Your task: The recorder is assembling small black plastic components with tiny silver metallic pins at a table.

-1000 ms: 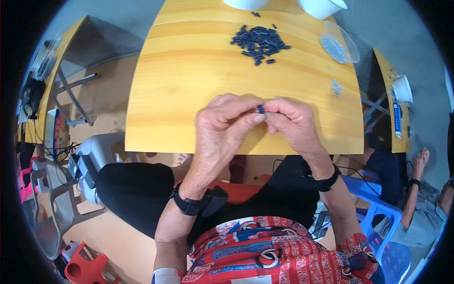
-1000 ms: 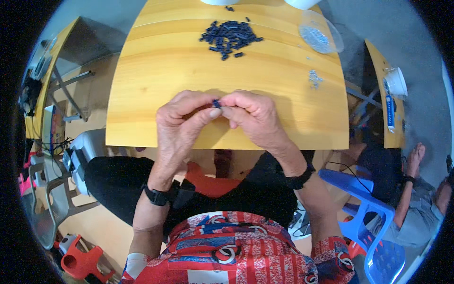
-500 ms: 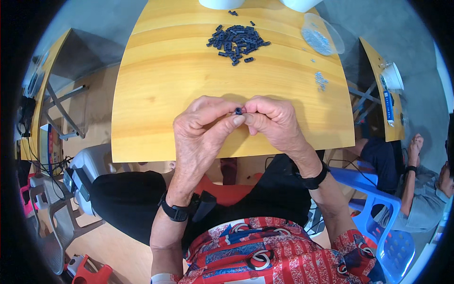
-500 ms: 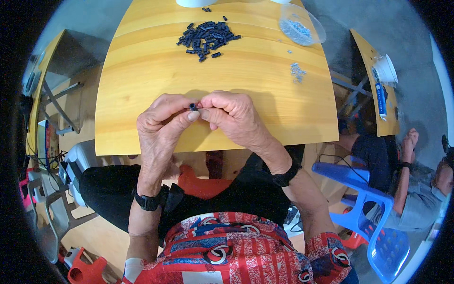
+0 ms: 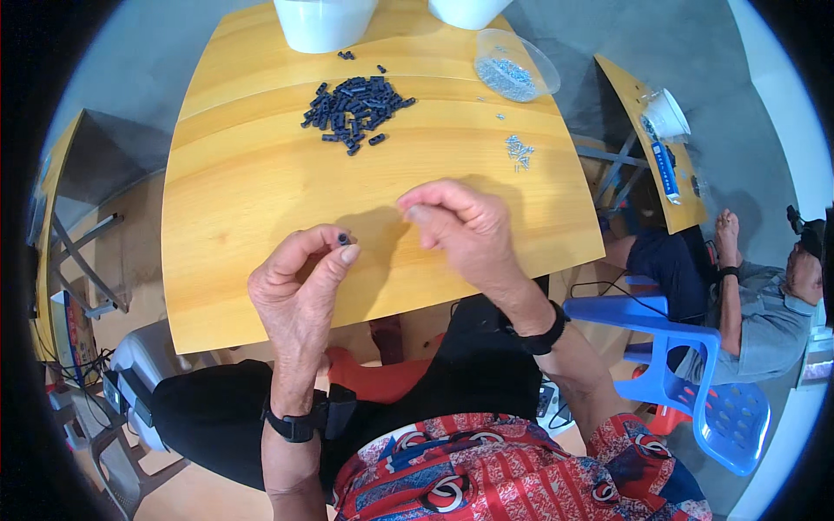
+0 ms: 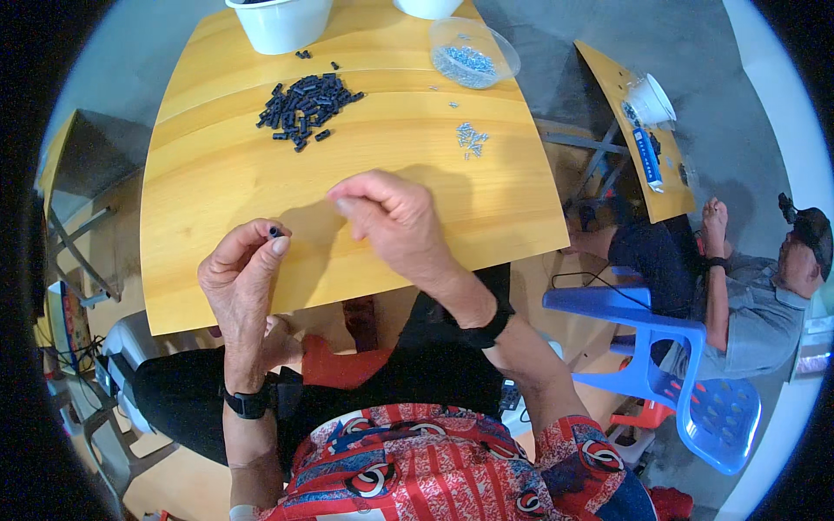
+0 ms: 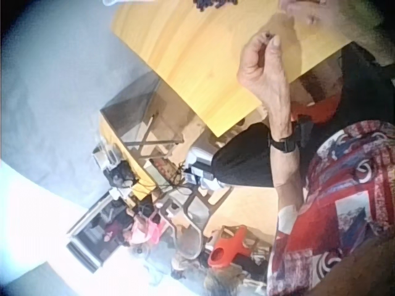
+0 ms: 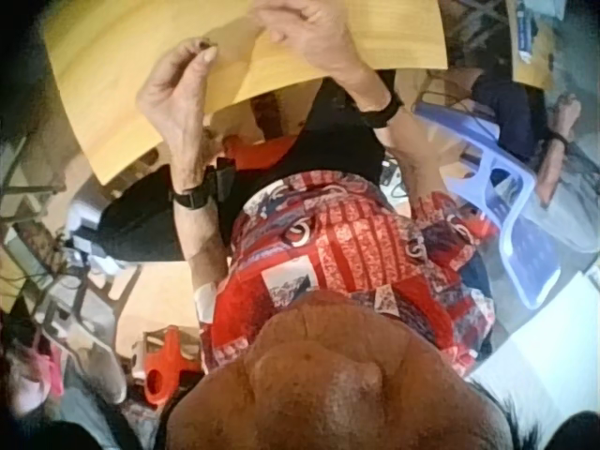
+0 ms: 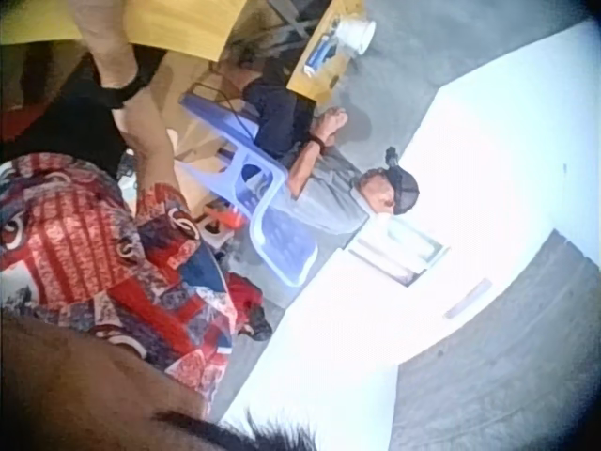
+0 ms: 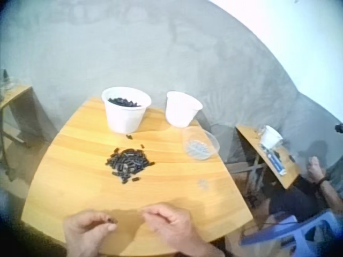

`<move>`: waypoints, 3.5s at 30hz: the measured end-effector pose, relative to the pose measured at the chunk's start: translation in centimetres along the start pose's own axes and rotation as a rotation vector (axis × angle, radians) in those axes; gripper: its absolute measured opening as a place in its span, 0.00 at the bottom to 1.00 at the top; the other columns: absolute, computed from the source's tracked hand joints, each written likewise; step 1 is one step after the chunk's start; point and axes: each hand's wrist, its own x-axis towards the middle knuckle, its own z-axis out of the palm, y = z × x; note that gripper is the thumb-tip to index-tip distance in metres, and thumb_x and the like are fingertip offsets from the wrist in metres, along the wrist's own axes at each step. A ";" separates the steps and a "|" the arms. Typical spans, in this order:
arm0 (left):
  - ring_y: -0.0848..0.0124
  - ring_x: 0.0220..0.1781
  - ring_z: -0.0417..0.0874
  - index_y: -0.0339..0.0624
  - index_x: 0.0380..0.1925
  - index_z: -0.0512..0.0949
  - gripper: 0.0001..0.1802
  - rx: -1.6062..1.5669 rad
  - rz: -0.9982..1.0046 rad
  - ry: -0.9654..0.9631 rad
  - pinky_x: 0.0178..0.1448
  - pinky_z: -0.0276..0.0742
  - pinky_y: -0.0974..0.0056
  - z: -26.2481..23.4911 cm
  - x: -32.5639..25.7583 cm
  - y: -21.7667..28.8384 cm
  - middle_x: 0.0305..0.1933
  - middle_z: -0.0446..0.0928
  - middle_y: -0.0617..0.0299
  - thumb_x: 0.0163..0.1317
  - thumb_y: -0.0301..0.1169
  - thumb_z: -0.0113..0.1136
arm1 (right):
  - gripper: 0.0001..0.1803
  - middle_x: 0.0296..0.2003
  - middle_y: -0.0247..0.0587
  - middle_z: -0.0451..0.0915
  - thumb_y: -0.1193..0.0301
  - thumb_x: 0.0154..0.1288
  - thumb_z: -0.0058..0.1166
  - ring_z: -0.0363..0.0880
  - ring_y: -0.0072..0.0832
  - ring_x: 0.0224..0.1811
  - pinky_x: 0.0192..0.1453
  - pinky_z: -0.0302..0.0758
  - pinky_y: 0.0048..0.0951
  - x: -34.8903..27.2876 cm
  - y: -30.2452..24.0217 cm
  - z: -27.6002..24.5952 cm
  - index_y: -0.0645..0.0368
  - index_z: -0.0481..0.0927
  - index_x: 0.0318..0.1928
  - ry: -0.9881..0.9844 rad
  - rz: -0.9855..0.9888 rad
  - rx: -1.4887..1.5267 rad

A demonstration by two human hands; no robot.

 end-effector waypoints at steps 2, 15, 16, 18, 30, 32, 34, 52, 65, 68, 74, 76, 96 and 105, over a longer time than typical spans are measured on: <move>0.78 0.36 0.79 0.37 0.31 0.82 0.06 0.004 0.013 0.000 0.44 0.74 0.73 -0.1 -0.1 -0.1 0.31 0.81 0.64 0.51 0.20 0.66 | 0.05 0.26 0.30 0.78 0.77 0.62 0.54 0.70 0.13 0.21 0.25 0.68 0.16 0.4 -0.1 -2.4 0.64 0.80 0.38 0.160 -0.029 -0.065; 0.79 0.34 0.77 0.36 0.33 0.82 0.07 0.086 0.054 -0.045 0.42 0.73 0.74 0.2 0.0 -0.4 0.30 0.79 0.65 0.51 0.20 0.66 | 0.06 0.28 0.46 0.80 0.74 0.54 0.55 0.80 0.39 0.31 0.35 0.76 0.35 6.1 1.3 -15.1 0.60 0.81 0.33 0.222 -0.352 -1.041; 0.79 0.34 0.77 0.36 0.33 0.82 0.07 0.088 0.060 -0.046 0.42 0.72 0.74 0.2 0.0 -0.5 0.30 0.78 0.65 0.52 0.20 0.66 | 0.05 0.29 0.47 0.80 0.73 0.53 0.56 0.80 0.42 0.31 0.36 0.76 0.37 6.2 1.3 -15.3 0.59 0.81 0.32 0.215 -0.381 -1.117; 0.79 0.33 0.76 0.36 0.33 0.82 0.07 0.096 0.065 -0.046 0.41 0.72 0.74 0.1 0.0 -0.5 0.30 0.78 0.65 0.52 0.21 0.66 | 0.05 0.29 0.45 0.80 0.72 0.54 0.56 0.80 0.42 0.31 0.36 0.76 0.37 6.1 1.4 -15.2 0.58 0.81 0.31 0.183 -0.355 -1.145; 0.76 0.35 0.77 0.33 0.33 0.81 0.07 0.173 0.105 -0.106 0.41 0.72 0.73 0.1 0.2 -0.2 0.32 0.78 0.62 0.53 0.20 0.64 | 0.05 0.30 0.46 0.79 0.70 0.55 0.54 0.79 0.44 0.34 0.39 0.74 0.40 3.3 0.9 -14.2 0.55 0.81 0.31 0.115 -0.161 -1.188; 0.76 0.34 0.77 0.33 0.33 0.81 0.07 0.186 0.111 -0.107 0.41 0.72 0.72 -0.1 0.2 -0.3 0.32 0.78 0.62 0.53 0.20 0.64 | 0.05 0.30 0.45 0.79 0.70 0.55 0.54 0.79 0.44 0.34 0.38 0.74 0.40 3.1 1.1 -14.1 0.55 0.81 0.31 0.098 -0.131 -1.200; 0.76 0.35 0.77 0.33 0.33 0.81 0.07 0.182 0.113 -0.111 0.41 0.73 0.73 -0.1 0.1 -0.3 0.32 0.78 0.61 0.52 0.20 0.65 | 0.05 0.30 0.45 0.79 0.69 0.54 0.55 0.78 0.44 0.35 0.38 0.73 0.41 2.9 1.4 -13.9 0.55 0.80 0.31 0.060 -0.150 -1.156; 0.77 0.33 0.77 0.34 0.32 0.81 0.06 0.039 0.112 -0.129 0.40 0.74 0.73 -0.2 0.4 -0.7 0.31 0.79 0.61 0.52 0.18 0.64 | 0.05 0.26 0.43 0.76 0.76 0.60 0.52 0.78 0.37 0.28 0.32 0.74 0.33 0.3 -1.0 -5.3 0.60 0.71 0.36 -0.036 -0.163 -0.748; 0.76 0.31 0.77 0.35 0.33 0.81 0.06 0.104 0.157 -0.125 0.36 0.72 0.72 -0.3 0.5 -1.0 0.28 0.78 0.61 0.53 0.19 0.63 | 0.03 0.24 0.33 0.76 0.77 0.64 0.52 0.74 0.15 0.22 0.23 0.71 0.15 0.7 -0.4 1.9 0.62 0.72 0.37 -0.304 0.267 0.215; 0.76 0.32 0.77 0.35 0.33 0.81 0.06 0.086 0.156 -0.106 0.37 0.73 0.72 -0.3 0.5 -1.0 0.28 0.78 0.61 0.53 0.19 0.63 | 0.03 0.25 0.33 0.76 0.78 0.64 0.51 0.75 0.16 0.23 0.23 0.72 0.16 0.6 -0.4 2.4 0.63 0.72 0.37 -0.274 0.224 0.216; 0.76 0.33 0.78 0.35 0.33 0.81 0.06 0.087 0.191 -0.088 0.38 0.74 0.72 -0.3 0.6 -0.8 0.30 0.79 0.61 0.53 0.18 0.62 | 0.03 0.28 0.36 0.77 0.77 0.66 0.49 0.76 0.18 0.26 0.26 0.74 0.17 0.5 0.0 2.7 0.63 0.71 0.39 -0.185 0.227 0.345; 0.76 0.33 0.78 0.35 0.33 0.81 0.07 0.065 0.187 -0.080 0.39 0.74 0.72 -0.5 0.6 -1.0 0.30 0.79 0.61 0.53 0.18 0.62 | 0.04 0.29 0.36 0.77 0.76 0.66 0.48 0.77 0.18 0.27 0.26 0.74 0.17 0.6 0.1 2.5 0.63 0.71 0.40 -0.180 0.260 0.439; 0.74 0.30 0.79 0.37 0.33 0.82 0.07 0.151 0.228 -0.126 0.35 0.74 0.71 -0.6 0.4 -1.4 0.28 0.80 0.59 0.53 0.21 0.64 | 0.13 0.28 0.33 0.78 0.76 0.67 0.48 0.73 0.14 0.24 0.28 0.70 0.14 -0.2 -1.5 2.6 0.64 0.73 0.50 -0.136 0.096 0.100; 0.69 0.28 0.79 0.40 0.31 0.82 0.08 0.285 0.304 -0.156 0.31 0.72 0.68 -0.6 0.5 -1.2 0.25 0.79 0.59 0.49 0.24 0.67 | 0.17 0.23 0.32 0.78 0.79 0.61 0.50 0.73 0.15 0.22 0.28 0.71 0.19 -0.3 -1.9 2.5 0.63 0.73 0.52 -0.155 -0.146 -0.248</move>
